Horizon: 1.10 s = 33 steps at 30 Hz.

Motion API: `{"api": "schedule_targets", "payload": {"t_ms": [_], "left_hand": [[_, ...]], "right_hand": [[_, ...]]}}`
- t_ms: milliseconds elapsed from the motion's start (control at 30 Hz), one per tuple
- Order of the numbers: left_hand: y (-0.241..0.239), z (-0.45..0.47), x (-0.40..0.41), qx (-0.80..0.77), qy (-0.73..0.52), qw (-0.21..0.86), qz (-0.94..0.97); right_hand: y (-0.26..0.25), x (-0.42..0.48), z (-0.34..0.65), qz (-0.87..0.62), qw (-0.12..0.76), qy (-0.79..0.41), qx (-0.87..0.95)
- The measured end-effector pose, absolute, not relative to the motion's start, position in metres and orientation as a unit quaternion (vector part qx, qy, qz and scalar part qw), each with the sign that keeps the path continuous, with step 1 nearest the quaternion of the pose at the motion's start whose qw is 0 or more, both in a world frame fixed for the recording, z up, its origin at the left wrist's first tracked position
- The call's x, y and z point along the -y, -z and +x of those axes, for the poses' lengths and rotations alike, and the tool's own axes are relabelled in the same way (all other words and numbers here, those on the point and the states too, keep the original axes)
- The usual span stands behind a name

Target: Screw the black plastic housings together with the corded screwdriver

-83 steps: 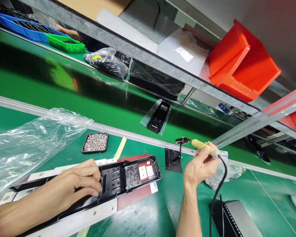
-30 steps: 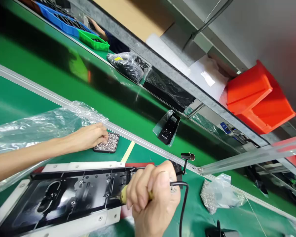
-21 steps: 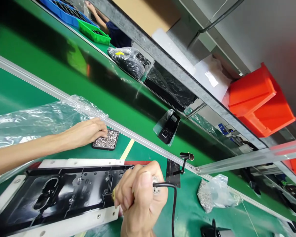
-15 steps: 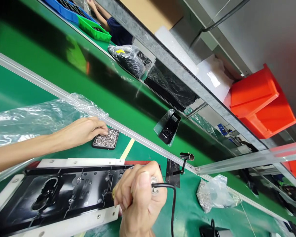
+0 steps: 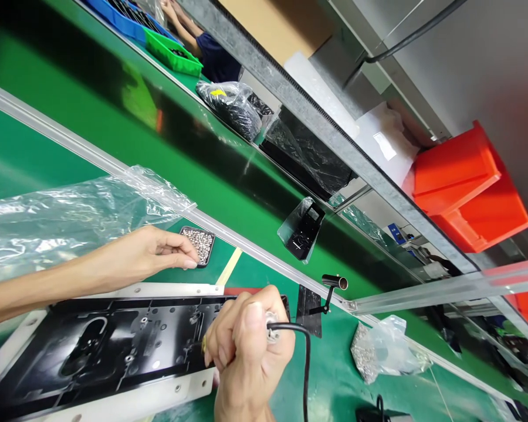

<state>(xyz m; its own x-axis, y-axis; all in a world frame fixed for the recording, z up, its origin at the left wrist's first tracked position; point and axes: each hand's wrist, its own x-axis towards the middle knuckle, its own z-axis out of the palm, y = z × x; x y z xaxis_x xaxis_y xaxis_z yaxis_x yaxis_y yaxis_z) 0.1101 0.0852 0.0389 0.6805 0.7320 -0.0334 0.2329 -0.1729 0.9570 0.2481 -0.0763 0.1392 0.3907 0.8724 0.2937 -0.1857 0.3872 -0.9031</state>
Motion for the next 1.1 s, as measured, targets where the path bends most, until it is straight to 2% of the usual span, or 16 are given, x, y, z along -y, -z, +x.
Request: {"api": "schedule_targets", "payload": {"t_ms": [367, 733, 1100], "left_hand": [[-0.050, 0.103, -0.055, -0.267, -0.151, 0.683, 0.663], [-0.051, 0.097, -0.051, -0.253, -0.130, 0.716, 0.637], [-0.058, 0.099, -0.045, -0.259, -0.127, 0.703, 0.650]], "right_hand": [[-0.127, 0.084, 0.240, -0.419, 0.740, -0.384, 0.361], [-0.123, 0.083, 0.239, -0.411, 0.742, -0.381, 0.368], [-0.124, 0.084, 0.236, -0.411, 0.750, -0.375, 0.357]]}}
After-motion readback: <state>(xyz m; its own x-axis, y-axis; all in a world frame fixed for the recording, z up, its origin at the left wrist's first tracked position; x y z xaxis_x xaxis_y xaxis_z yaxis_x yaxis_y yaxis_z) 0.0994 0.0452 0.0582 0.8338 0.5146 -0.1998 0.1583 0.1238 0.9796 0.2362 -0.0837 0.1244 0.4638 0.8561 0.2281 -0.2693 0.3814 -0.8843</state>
